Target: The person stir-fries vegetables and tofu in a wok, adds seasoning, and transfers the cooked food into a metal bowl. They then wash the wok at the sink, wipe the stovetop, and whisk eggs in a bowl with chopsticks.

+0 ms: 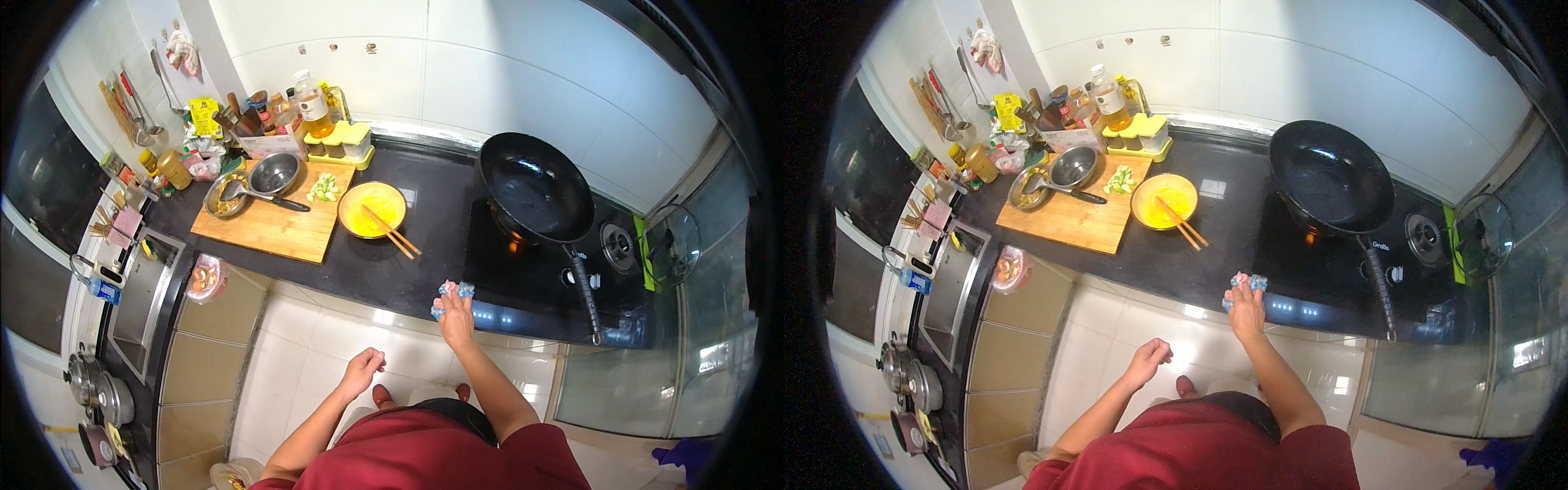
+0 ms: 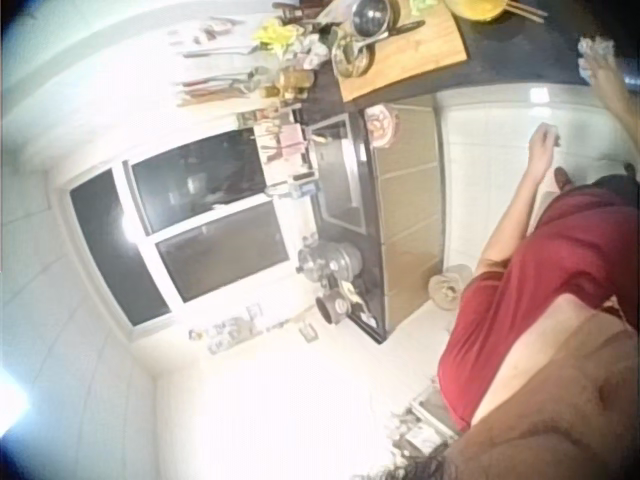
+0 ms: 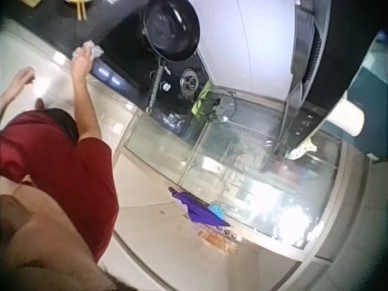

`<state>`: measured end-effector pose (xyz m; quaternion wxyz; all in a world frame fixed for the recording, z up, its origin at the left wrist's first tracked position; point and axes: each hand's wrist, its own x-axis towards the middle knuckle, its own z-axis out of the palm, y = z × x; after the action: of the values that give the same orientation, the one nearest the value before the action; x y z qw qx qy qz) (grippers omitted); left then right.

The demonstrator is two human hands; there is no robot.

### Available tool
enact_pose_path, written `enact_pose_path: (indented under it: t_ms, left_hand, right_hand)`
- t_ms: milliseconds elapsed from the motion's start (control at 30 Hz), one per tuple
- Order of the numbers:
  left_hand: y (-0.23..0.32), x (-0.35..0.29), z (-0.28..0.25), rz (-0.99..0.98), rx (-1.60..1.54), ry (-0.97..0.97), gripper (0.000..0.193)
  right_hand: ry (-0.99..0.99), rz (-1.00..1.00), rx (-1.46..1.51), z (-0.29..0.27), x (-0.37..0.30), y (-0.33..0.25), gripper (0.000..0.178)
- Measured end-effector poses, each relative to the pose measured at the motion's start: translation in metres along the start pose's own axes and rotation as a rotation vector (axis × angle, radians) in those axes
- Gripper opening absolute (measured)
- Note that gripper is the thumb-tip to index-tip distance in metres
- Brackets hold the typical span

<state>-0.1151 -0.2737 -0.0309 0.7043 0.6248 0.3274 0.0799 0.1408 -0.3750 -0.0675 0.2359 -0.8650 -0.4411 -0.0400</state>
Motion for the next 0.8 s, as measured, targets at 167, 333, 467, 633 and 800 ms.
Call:
enact_pose_path:
  t_ms: [167,333,467,633,800]
  left_hand:
    - [-0.007,0.002,-0.048,-0.046,-0.045,0.064,0.028]
    - [-0.012,0.021,-0.075,-0.097,-0.136,0.085,0.027]
    - [0.002,0.040,-0.107,-0.083,-0.086,0.159,0.027]
    - [0.031,0.077,-0.163,-0.063,0.019,0.217,0.023]
    - [0.070,0.138,-0.164,-0.016,-0.042,0.229,0.018]
  right_hand:
    - [-0.103,-0.025,0.054,0.020,0.036,-0.075,0.051]
    - [-0.101,-0.327,-0.033,0.102,0.071,-0.128,0.022]
    - [-0.150,-0.447,0.059,0.119,0.096,-0.183,0.018]
    - [-0.185,-0.426,0.305,0.116,0.104,-0.184,0.021]
    - [-0.138,-0.320,0.208,0.064,0.092,-0.135,0.020]
